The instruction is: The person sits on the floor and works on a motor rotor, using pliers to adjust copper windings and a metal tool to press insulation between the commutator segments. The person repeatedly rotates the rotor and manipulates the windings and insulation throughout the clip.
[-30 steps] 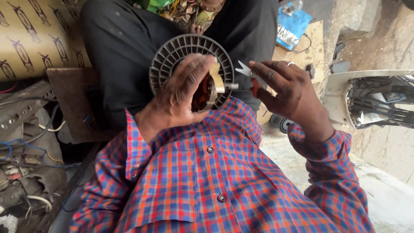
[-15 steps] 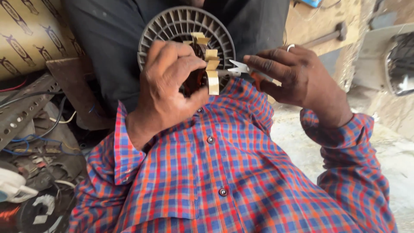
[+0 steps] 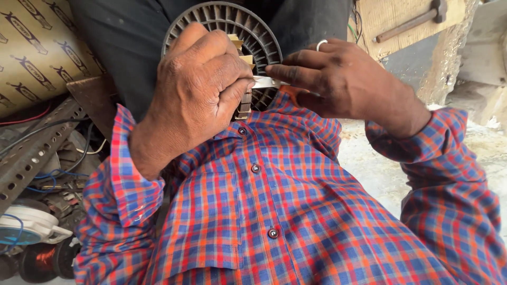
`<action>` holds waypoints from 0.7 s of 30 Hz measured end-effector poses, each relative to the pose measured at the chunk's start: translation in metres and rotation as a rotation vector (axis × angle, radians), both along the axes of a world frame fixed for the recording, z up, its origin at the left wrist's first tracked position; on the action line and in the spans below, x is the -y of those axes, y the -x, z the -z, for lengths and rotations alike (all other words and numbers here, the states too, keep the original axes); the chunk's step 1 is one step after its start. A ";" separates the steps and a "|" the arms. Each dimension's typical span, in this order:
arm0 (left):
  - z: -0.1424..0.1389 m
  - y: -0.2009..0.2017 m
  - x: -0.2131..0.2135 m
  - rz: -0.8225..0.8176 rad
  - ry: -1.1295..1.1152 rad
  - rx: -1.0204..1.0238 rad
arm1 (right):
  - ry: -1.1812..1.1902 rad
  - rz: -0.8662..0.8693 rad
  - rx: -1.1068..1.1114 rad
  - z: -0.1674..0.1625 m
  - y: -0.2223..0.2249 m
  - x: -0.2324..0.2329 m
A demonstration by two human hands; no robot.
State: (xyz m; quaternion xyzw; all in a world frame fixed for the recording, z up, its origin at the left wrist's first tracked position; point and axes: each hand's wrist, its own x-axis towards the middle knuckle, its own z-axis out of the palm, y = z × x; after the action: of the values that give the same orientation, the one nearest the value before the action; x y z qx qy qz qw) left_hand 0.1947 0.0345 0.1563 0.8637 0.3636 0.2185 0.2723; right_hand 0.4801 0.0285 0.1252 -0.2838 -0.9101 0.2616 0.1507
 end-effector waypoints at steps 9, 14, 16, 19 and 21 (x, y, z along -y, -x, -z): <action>0.007 0.000 -0.004 0.054 -0.103 -0.052 | -0.074 -0.081 -0.101 -0.003 0.011 -0.012; 0.004 -0.007 -0.007 0.046 -0.068 -0.020 | -0.016 -0.098 -0.070 -0.002 0.014 -0.014; 0.008 -0.009 -0.006 0.041 -0.078 -0.019 | 0.032 -0.090 -0.072 -0.001 0.015 -0.015; 0.010 -0.009 -0.004 0.060 0.034 0.181 | 0.062 -0.072 -0.023 -0.001 0.015 -0.017; 0.002 -0.005 -0.015 -0.008 -0.050 0.237 | 0.031 -0.096 -0.059 -0.004 0.013 -0.019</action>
State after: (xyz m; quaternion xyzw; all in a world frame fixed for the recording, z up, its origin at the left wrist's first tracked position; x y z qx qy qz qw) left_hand 0.1992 0.0491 0.1546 0.8368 0.3269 0.3290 0.2910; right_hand 0.4675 0.0472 0.1291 -0.2343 -0.9137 0.2908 0.1604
